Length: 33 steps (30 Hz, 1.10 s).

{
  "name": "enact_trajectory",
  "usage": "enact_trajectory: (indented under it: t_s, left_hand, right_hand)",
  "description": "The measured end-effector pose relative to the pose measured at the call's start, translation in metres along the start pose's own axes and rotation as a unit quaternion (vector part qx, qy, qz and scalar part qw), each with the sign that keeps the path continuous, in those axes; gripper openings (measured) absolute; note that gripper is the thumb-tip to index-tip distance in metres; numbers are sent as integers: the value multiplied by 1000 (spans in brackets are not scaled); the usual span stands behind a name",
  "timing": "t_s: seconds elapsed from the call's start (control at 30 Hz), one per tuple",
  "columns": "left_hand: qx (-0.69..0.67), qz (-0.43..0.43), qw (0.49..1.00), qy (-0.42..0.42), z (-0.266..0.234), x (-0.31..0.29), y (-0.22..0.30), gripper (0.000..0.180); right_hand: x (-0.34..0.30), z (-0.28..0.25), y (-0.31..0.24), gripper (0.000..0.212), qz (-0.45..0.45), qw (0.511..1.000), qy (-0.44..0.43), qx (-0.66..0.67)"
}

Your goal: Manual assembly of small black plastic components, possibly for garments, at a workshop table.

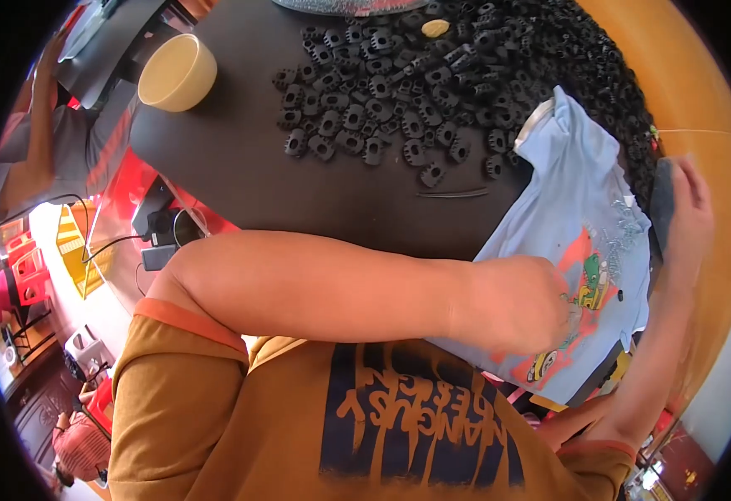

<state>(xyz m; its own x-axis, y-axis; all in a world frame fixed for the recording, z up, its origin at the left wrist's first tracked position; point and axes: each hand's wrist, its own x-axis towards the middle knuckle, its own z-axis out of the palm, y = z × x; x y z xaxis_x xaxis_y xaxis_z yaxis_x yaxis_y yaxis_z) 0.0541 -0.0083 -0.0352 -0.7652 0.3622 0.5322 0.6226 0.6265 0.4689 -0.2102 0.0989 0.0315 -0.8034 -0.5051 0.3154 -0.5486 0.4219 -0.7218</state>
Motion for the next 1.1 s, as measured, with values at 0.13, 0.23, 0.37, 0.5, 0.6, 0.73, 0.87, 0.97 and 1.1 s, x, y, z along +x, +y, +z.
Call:
enact_trajectory:
  t_s: [0.13, 0.23, 0.37, 0.5, 0.6, 0.73, 0.87, 0.97, 1.1]
  left_hand:
    - [-49, -1, 999, -10, 4, -8, 3, 12]
    - [-73, 14, 997, -37, 5, -3, 4, 12]
    - [-73, 20, 996, -44, 1, 0, 4, 12]
    - [-85, 4, 994, -62, -1, -2, 5, 11]
    - [-70, 7, 996, -60, -2, -3, 9, 11]
    - [-35, 47, 998, 3, -8, -3, 3, 12]
    - [-15, 19, 999, 35, -33, -4, 5, 13]
    - [35, 6, 995, 95, -33, -8, -6, 21]
    - [53, 6, 997, 58, -38, -7, -10, 29]
  right_hand:
    - [-72, 85, -93, 14, -235, 951, -197, -46]
    - [-92, 108, -107, 12, -257, 932, -243, -80]
    - [-97, 118, -103, 17, -252, 921, -264, -139]
    - [-102, 123, -99, 20, -278, 919, -240, -145]
    - [-106, 119, -97, 21, -272, 931, -219, -109]
    - [-108, 100, -97, 27, -173, 965, -196, 39]
    - [-128, 59, -99, 23, 20, 955, -206, 211]
    - [-133, 24, -63, 24, 117, 921, -167, 332]
    - [-128, -12, -20, 29, 131, 844, -125, 505]
